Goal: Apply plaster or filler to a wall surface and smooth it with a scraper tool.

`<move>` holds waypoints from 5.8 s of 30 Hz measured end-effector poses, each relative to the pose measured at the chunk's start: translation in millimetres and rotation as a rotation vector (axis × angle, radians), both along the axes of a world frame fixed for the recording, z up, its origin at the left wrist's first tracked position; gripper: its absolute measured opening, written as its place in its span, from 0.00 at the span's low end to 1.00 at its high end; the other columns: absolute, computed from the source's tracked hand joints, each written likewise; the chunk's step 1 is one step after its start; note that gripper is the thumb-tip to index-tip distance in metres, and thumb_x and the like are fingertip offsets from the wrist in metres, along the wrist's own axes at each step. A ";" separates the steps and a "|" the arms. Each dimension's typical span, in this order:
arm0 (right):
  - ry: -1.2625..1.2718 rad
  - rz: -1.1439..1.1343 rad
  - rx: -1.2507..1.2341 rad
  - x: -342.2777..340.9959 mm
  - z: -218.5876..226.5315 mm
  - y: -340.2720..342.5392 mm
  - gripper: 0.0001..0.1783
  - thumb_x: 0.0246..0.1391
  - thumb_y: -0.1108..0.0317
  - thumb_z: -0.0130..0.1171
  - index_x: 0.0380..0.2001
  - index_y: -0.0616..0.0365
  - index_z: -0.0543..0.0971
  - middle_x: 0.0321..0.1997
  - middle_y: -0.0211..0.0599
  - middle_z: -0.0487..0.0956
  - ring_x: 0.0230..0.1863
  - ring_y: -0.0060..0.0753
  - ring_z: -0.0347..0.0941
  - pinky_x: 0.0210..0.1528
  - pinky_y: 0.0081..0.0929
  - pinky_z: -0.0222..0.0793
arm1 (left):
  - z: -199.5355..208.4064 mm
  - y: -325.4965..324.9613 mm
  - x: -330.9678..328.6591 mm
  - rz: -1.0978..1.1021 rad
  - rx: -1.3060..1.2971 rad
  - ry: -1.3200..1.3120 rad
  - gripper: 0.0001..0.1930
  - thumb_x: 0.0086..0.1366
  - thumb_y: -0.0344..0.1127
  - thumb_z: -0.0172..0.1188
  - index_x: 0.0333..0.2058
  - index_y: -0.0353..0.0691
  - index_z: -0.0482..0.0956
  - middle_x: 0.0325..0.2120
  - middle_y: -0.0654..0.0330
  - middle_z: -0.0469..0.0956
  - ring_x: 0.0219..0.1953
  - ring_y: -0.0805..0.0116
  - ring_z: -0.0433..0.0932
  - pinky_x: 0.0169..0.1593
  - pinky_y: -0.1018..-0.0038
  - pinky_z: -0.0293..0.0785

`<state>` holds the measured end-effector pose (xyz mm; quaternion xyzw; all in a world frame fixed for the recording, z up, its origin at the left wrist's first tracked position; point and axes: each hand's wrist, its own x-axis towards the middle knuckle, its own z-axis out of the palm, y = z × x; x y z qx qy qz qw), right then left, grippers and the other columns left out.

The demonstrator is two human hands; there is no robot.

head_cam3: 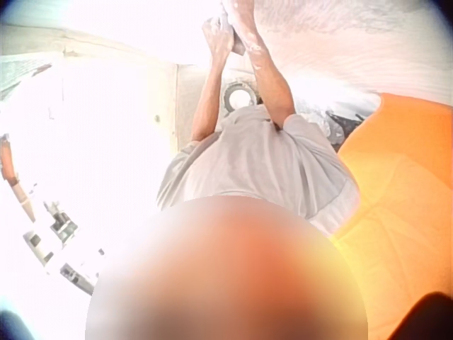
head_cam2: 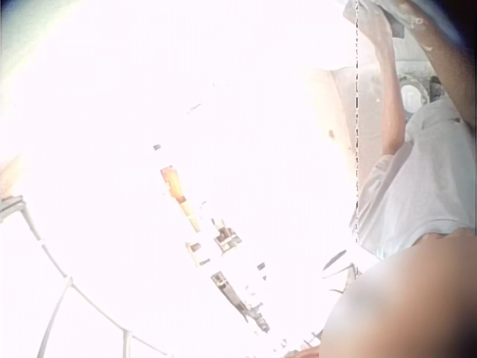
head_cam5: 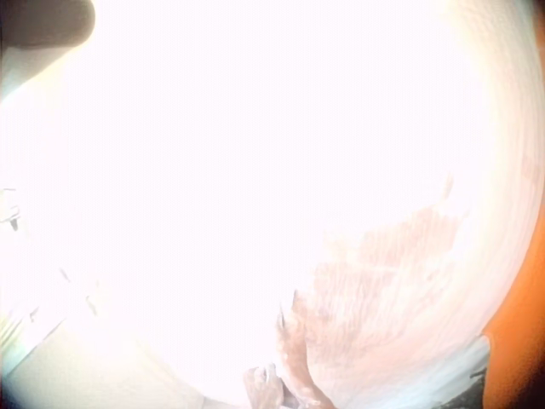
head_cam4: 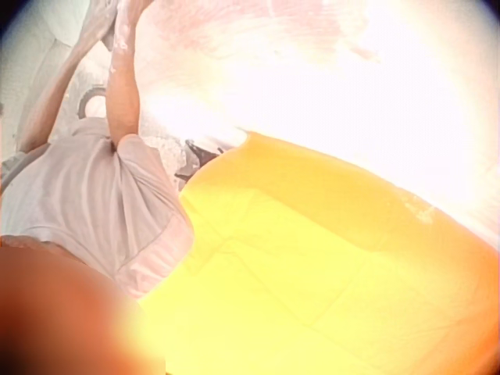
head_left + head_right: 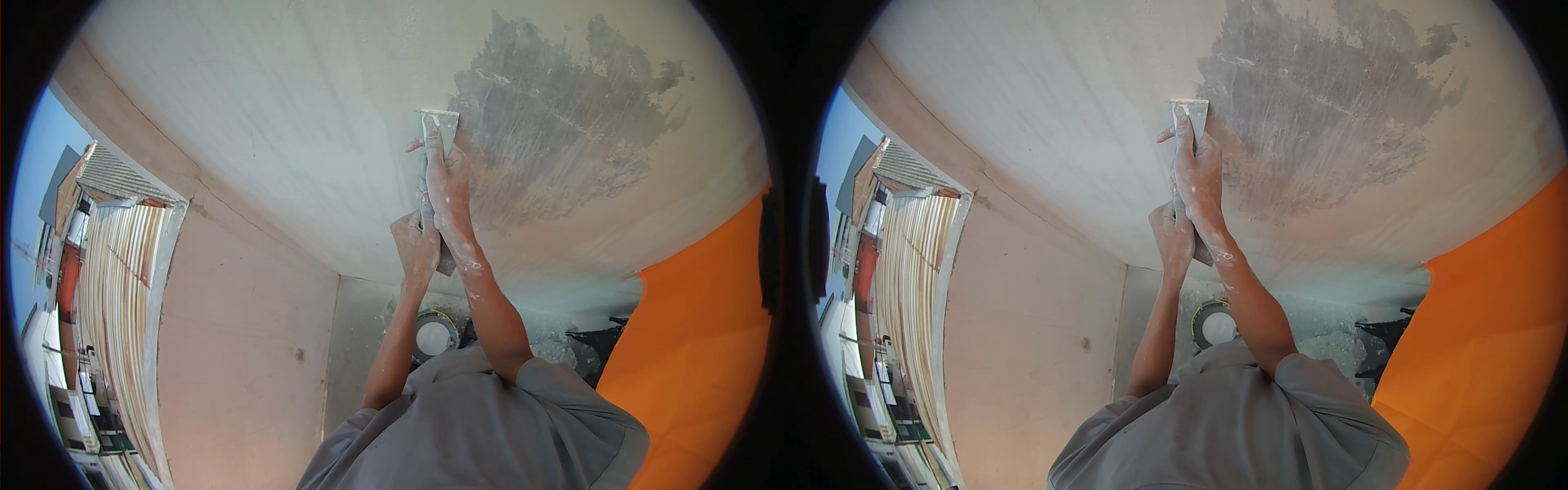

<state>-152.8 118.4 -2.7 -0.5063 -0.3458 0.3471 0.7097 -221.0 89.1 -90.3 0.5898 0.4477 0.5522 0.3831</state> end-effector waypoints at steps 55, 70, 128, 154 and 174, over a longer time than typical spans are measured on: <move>0.193 0.096 0.099 -16.7 67.1 3.2 0.24 0.75 0.49 0.46 0.35 0.56 0.80 0.16 0.15 0.58 0.13 0.12 0.51 0.13 0.19 0.49 | 98.2 -0.2 -26.0 0.059 0.029 0.090 0.35 0.75 0.51 0.55 0.18 0.23 0.66 0.11 0.56 0.57 0.18 0.70 0.54 0.24 0.59 0.55; 0.078 0.071 0.182 0.6 97.7 6.9 0.25 0.74 0.46 0.49 0.35 0.56 0.81 0.15 0.15 0.57 0.12 0.12 0.51 0.13 0.19 0.50 | 120.1 11.0 -4.3 0.025 0.139 0.046 0.33 0.76 0.48 0.55 0.17 0.24 0.66 0.10 0.56 0.57 0.18 0.71 0.53 0.23 0.59 0.54; -0.060 0.451 0.103 17.0 49.2 -105.7 0.21 0.74 0.54 0.50 0.57 0.60 0.75 0.31 0.30 0.77 0.40 0.25 0.75 0.48 0.29 0.69 | 60.0 -43.6 -46.1 -0.457 -0.048 -0.089 0.28 0.78 0.53 0.50 0.26 0.35 0.73 0.22 0.66 0.69 0.25 0.77 0.61 0.29 0.71 0.58; -1.043 0.010 -0.638 145.5 -242.8 -305.6 0.20 0.66 0.59 0.57 0.55 0.60 0.77 0.47 0.50 0.81 0.49 0.60 0.77 0.53 0.50 0.71 | -192.9 -195.9 -161.4 -0.236 -0.558 0.278 0.10 0.73 0.39 0.61 0.36 0.38 0.80 0.28 0.68 0.76 0.33 0.80 0.70 0.38 0.78 0.67; 0.330 0.404 -0.479 63.9 -337.1 -352.1 0.18 0.75 0.53 0.48 0.52 0.54 0.76 0.28 0.15 0.62 0.24 0.09 0.58 0.23 0.14 0.54 | -191.5 -184.5 -37.8 -0.014 -1.222 -1.033 0.23 0.69 0.60 0.57 0.38 0.44 0.80 0.29 0.65 0.77 0.31 0.65 0.75 0.37 0.69 0.69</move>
